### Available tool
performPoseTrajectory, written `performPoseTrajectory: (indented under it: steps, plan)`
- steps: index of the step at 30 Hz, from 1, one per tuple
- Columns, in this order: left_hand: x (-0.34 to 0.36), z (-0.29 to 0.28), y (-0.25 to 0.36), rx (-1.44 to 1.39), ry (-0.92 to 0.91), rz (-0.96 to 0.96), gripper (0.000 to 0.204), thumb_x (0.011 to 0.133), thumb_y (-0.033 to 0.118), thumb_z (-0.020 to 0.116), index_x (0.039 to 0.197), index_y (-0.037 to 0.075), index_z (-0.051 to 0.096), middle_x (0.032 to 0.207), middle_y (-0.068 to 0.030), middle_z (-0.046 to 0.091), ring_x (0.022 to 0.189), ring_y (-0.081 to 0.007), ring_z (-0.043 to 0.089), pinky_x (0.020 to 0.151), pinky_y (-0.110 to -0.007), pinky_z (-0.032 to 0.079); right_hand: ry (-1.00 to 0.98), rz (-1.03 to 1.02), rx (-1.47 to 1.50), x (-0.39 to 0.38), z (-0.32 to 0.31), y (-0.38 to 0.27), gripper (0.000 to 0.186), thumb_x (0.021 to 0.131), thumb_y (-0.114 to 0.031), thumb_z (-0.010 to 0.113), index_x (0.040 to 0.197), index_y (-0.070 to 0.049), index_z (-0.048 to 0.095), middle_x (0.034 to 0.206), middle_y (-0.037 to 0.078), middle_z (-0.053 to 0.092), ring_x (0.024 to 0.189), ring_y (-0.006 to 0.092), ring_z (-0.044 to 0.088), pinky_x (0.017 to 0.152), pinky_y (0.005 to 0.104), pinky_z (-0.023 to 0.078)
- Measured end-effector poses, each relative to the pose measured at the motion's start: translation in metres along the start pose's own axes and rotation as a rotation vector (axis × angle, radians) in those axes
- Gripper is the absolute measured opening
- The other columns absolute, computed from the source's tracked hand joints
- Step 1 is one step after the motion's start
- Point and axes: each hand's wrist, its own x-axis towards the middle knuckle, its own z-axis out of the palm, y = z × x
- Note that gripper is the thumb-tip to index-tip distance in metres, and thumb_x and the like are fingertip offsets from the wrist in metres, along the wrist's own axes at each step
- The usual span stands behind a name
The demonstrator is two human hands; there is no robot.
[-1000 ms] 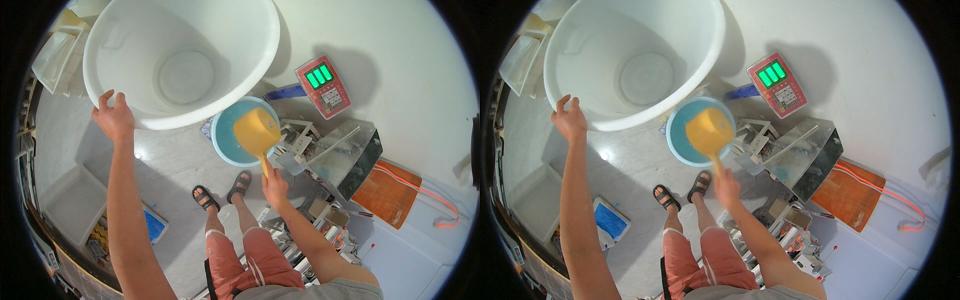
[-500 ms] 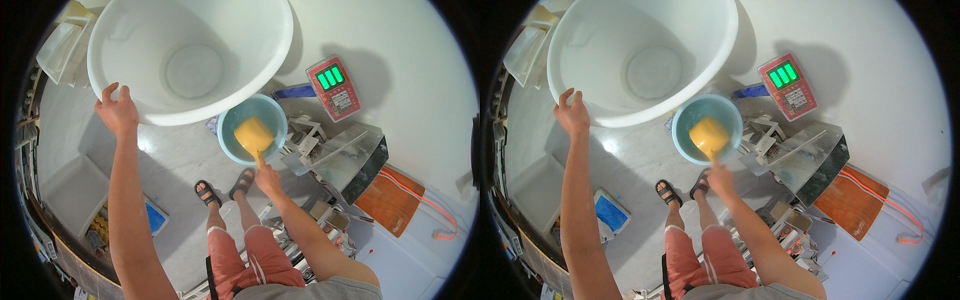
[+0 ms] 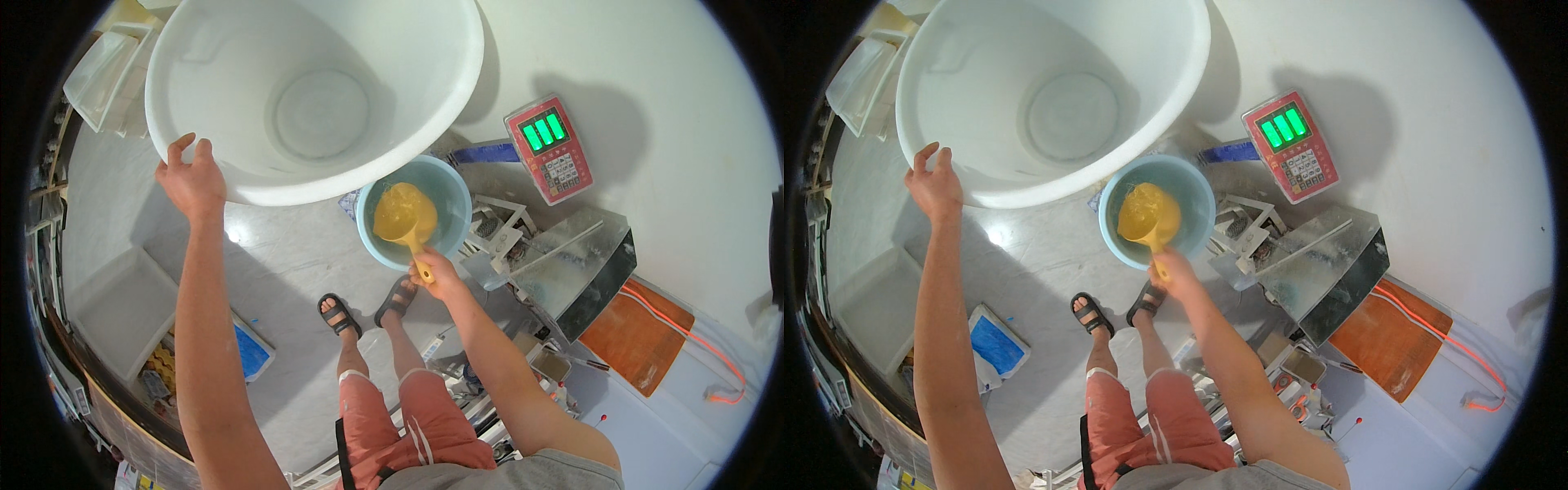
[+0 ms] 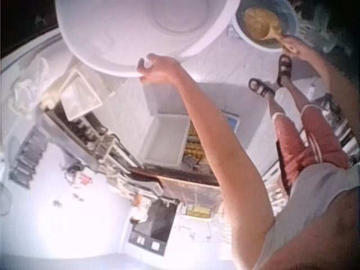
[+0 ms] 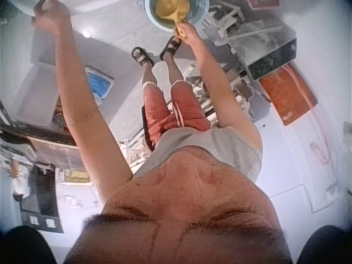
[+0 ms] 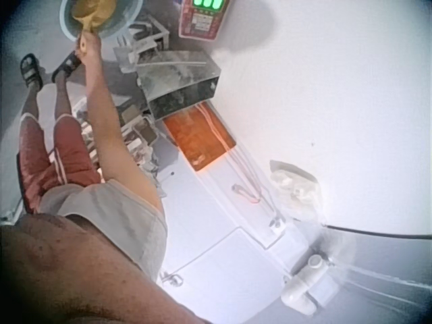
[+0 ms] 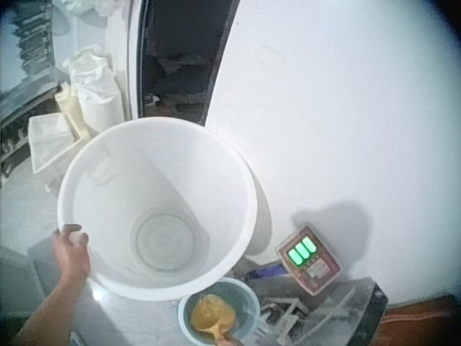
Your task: The person scoops water from a large white bucket into a blue basin using a yellow scoop, then adds a powdered ingredient from a small packet. They stir the mixture in the basin, pour it into the large bucket, and later scoop flour from a large sack into the blue basin before transferring it into a metal hopper.
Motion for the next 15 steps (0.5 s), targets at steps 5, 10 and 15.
performPoseTrajectory:
  steps: [5,10,15]
  plan:
    - [-0.002,-0.002,0.004,-0.026,-0.019,-0.068,0.042,0.095,0.033,0.069,0.134,0.019,0.071,0.147,-0.02,0.048,0.126,-0.0361,0.06,0.109,-0.046,0.049,0.081,-0.081,-0.014,-0.026,0.004,0.005,0.04,0.095,-0.01,0.069,0.134,-0.009,0.057,0.103,0.009,0.065,0.078,0.0229,0.069,0.058,0.0359,0.055]
    - [-0.003,-0.003,0.003,-0.055,-0.025,-0.056,0.041,0.095,0.032,0.068,0.134,0.019,0.071,0.147,-0.0194,0.047,0.122,-0.0339,0.061,0.108,-0.045,0.049,0.217,-0.185,-0.085,-0.056,0.011,0.02,0.047,0.098,-0.008,0.069,0.143,-0.008,0.055,0.107,0.01,0.067,0.071,0.019,0.067,0.056,0.0312,0.05]
    - [-0.005,-0.007,0.007,-0.051,-0.021,-0.066,0.04,0.095,0.032,0.068,0.133,0.02,0.072,0.147,-0.0188,0.047,0.118,-0.0333,0.063,0.107,-0.045,0.049,0.268,-0.344,-0.347,-0.079,0.011,0.043,0.047,0.096,-0.001,0.068,0.14,-0.005,0.052,0.098,0.006,0.06,0.072,0.0136,0.059,0.056,0.031,0.045]
